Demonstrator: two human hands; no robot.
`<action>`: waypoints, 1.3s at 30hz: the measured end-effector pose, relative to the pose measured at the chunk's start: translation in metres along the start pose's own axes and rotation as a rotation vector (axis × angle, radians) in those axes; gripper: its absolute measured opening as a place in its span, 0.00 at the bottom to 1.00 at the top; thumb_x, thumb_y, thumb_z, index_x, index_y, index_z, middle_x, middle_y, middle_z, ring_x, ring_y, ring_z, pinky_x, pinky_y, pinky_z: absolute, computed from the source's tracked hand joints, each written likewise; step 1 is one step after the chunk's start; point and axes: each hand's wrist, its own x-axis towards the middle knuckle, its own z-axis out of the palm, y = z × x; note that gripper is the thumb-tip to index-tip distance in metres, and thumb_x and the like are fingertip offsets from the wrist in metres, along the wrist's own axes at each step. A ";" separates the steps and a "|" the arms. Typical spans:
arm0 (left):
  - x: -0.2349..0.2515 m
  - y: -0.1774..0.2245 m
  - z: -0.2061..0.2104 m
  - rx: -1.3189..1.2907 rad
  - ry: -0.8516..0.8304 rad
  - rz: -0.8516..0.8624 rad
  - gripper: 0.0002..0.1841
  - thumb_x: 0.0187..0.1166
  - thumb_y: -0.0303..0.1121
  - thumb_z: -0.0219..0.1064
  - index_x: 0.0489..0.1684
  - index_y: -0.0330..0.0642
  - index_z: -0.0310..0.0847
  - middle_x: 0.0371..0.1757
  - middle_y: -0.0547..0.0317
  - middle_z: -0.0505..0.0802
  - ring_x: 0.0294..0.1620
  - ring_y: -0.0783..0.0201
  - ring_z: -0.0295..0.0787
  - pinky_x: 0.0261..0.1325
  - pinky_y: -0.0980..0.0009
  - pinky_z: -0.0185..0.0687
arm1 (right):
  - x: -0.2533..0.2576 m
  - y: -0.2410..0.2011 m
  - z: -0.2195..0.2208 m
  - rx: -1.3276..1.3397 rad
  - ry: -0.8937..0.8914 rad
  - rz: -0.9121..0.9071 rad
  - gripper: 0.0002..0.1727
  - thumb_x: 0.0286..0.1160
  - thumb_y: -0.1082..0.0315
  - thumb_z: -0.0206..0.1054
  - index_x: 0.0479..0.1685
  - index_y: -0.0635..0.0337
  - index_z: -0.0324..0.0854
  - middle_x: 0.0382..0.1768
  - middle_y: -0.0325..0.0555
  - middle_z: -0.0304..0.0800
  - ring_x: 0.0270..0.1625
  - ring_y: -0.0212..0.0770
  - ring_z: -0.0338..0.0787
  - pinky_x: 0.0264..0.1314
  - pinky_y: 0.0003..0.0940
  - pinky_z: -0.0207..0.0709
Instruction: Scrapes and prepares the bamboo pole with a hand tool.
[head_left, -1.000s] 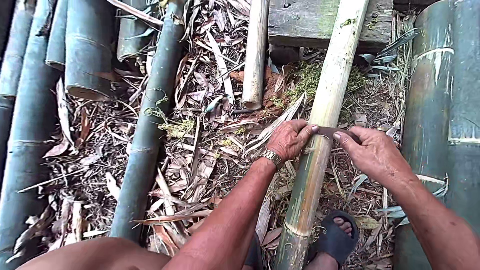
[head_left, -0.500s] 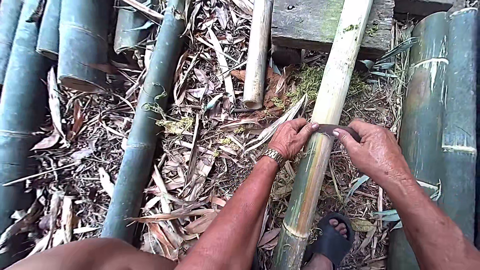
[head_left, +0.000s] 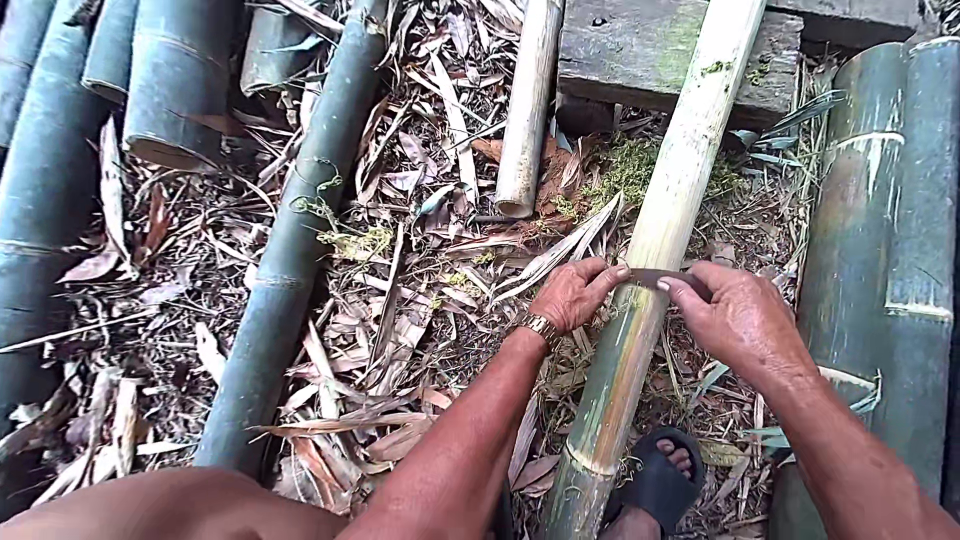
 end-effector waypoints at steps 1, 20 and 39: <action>0.012 0.003 -0.004 0.007 -0.008 0.001 0.26 0.91 0.55 0.54 0.32 0.43 0.81 0.27 0.56 0.82 0.33 0.57 0.81 0.43 0.49 0.74 | 0.010 -0.003 -0.007 -0.010 -0.015 0.015 0.24 0.85 0.42 0.62 0.31 0.53 0.82 0.23 0.50 0.82 0.31 0.55 0.85 0.32 0.60 0.71; -0.058 -0.013 0.009 0.034 -0.026 -0.045 0.24 0.91 0.52 0.57 0.30 0.43 0.82 0.25 0.57 0.82 0.30 0.59 0.81 0.40 0.54 0.76 | -0.050 0.002 0.038 0.076 0.010 0.022 0.22 0.83 0.41 0.64 0.28 0.46 0.81 0.16 0.38 0.78 0.23 0.44 0.82 0.26 0.51 0.72; -0.058 -0.008 0.015 0.074 0.035 0.068 0.24 0.90 0.51 0.57 0.26 0.44 0.82 0.27 0.59 0.83 0.34 0.60 0.83 0.45 0.56 0.78 | -0.061 0.007 0.042 0.113 0.076 0.002 0.22 0.84 0.40 0.62 0.28 0.46 0.79 0.17 0.39 0.77 0.21 0.45 0.80 0.21 0.52 0.70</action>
